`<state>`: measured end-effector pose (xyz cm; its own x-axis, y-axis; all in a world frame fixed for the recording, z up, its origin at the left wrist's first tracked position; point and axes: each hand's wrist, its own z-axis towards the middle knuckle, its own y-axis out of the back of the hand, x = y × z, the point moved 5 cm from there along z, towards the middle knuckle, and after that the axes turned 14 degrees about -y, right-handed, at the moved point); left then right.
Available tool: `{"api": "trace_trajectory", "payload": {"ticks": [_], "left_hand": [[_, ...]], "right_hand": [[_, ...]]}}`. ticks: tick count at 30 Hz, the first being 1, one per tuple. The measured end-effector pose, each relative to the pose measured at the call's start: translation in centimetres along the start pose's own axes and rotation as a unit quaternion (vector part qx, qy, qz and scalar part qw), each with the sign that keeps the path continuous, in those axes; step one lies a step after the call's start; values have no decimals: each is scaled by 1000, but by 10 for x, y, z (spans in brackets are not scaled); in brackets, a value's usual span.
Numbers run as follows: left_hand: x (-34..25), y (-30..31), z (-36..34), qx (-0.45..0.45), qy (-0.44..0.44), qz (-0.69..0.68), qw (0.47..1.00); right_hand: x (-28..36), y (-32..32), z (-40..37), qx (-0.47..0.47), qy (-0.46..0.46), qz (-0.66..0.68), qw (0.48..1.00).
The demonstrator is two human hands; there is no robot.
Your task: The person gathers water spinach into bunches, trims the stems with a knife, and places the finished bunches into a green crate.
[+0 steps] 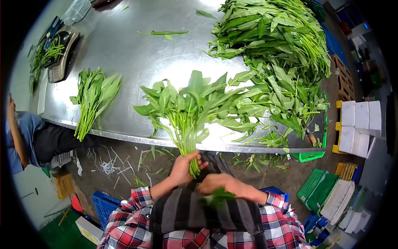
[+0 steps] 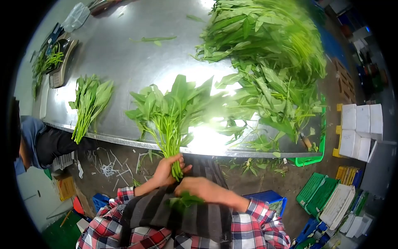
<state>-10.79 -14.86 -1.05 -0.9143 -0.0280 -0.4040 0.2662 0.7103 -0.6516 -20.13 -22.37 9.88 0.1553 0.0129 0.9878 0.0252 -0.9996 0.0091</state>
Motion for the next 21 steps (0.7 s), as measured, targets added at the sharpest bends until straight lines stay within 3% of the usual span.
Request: {"api": "trace_trajectory", "payload": {"ticks": [1, 3, 4, 5, 6, 9, 12, 15, 16, 18, 20, 21], "left_hand": [[1, 0, 2, -13, -2, -25, 1000], [2, -1, 1, 14, -6, 41, 999], [1, -3, 1, 45, -18, 69, 996], [1, -6, 1, 76, -29, 97, 992], [-3, -10, -2, 102, -21, 128, 986], [-2, -7, -6, 125, -29, 166, 978], [-1, 2, -7, 76, 14, 75, 994], [-2, 3, -8, 78, 21, 72, 994], [-3, 2, -8, 85, 5, 132, 988], [-6, 0, -8, 96, -28, 251, 963], [-14, -8, -8, 105, -140, 321, 931], [-18, -13, -9, 109, -196, 353, 908]], "right_hand": [[3, -1, -2, 5, -22, 47, 999], [-3, 16, -5, -175, -19, -17, 984], [-27, 26, -1, -258, -197, 138, 936], [-34, 41, 4, -340, -263, 182, 885], [-50, 53, 11, -382, -279, 153, 868], [-78, 57, 48, -324, -283, 206, 879], [-99, 50, 42, -307, -300, 301, 852], [-104, 48, 27, -345, -266, 349, 830], [-105, 50, 22, -352, -284, 335, 827], [-98, 46, 28, -356, -299, 178, 867], [-96, 41, 35, -305, -335, -16, 891], [-93, 41, 35, -292, -352, 27, 889]]}}
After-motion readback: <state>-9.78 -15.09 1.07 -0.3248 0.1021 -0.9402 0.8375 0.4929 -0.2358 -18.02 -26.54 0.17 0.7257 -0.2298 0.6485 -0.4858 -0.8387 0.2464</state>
